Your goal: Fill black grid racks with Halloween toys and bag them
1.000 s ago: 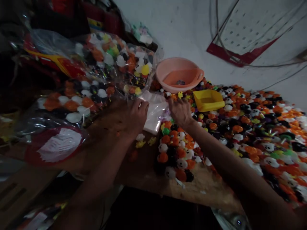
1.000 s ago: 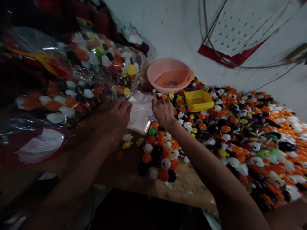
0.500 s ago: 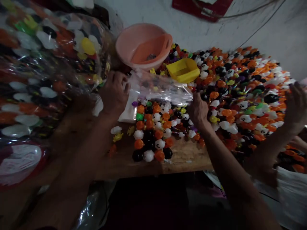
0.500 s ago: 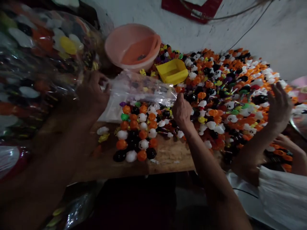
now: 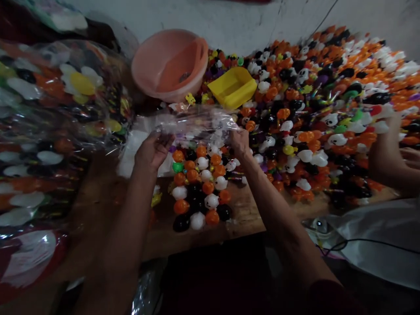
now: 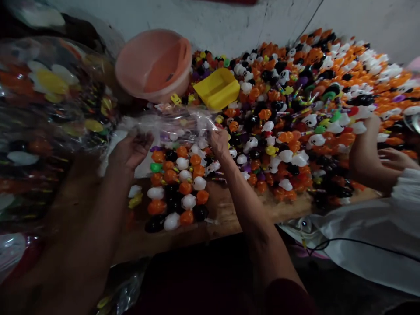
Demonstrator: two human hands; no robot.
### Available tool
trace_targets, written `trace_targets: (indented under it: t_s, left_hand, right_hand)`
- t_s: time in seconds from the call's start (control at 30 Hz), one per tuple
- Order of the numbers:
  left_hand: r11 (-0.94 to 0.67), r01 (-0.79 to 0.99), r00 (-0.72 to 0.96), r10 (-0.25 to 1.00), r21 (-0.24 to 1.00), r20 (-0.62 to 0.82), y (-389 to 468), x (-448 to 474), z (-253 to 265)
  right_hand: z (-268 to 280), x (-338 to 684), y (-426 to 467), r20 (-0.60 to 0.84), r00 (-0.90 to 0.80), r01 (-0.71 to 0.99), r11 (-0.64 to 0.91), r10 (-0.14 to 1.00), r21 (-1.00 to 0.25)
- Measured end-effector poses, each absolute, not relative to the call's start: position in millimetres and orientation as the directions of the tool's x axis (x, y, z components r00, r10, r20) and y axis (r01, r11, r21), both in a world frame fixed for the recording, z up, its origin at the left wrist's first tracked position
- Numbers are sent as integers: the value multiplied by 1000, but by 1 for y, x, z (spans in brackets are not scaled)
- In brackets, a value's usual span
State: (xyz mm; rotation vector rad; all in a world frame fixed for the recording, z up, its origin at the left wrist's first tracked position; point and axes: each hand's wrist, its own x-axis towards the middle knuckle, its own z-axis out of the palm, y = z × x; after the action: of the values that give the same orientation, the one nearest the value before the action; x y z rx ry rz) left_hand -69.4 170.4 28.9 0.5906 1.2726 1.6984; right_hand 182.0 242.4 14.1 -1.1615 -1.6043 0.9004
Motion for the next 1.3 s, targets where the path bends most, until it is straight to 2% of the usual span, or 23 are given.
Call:
trace_targets:
  t_s: [0.13, 0.23, 0.3, 0.37, 0.5, 0.6, 0.67, 0.83, 0.93, 1.03, 1.1, 1.17, 1.23, 1.3]
  left_hand:
    - [-89, -255, -504, 862, 963, -53, 154, -63, -2]
    - [-93, -120, -536, 844, 988, 15, 144, -60, -13]
    - [-69, -35, -522, 852, 997, 41, 139, -59, -15]
    - [-38, 41, -484, 873, 998, 54, 134, -56, -15]
    - [-10, 152, -446, 892, 988, 78, 119, -51, -16]
    - [18, 189, -466, 882, 982, 73, 100, -45, -18]
    - [41, 201, -467, 882, 979, 59, 86, -39, -19]
    - [45, 196, -371, 928, 980, 31, 66, -27, -22]
    - [31, 212, -291, 956, 977, 32, 71, -25, -26]
    - [-7, 220, -236, 970, 975, 60, 85, -23, -29]
    - [-36, 193, -223, 972, 981, 79, 92, -20, -28]
    - [-49, 150, -253, 964, 987, 86, 95, -17, -26]
    - [-55, 113, -321, 943, 992, 89, 96, -16, -23]
    - [-92, 98, -377, 918, 991, 122, 97, -17, -22]
  right_hand:
    - [16, 190, 218, 264, -186, 442, 321, 946, -838]
    - [15, 191, 207, 263, -312, 366, 371, 913, -854]
    - [13, 190, 205, 272, -329, 306, 374, 904, -876]
    - [12, 188, 202, 264, -304, 349, 365, 915, -863]
    - [17, 190, 185, 272, -340, 594, 429, 900, -680]
    - [18, 200, 158, 300, -373, 647, 478, 878, -593]
    - [15, 207, 138, 304, -366, 606, 473, 880, -639]
    - [4, 223, 112, 260, -252, 362, 340, 932, -868]
    - [7, 238, 115, 256, -174, 410, 306, 951, -859]
    - [15, 252, 121, 292, 13, 493, 248, 956, -834]
    - [20, 258, 121, 205, 110, 377, 150, 973, -914]
    - [21, 259, 116, 0, 120, 133, -17, 993, -991]
    - [17, 256, 110, -169, 72, -103, -161, 983, -982]
    - [8, 251, 105, -200, 69, -247, -178, 977, -952]
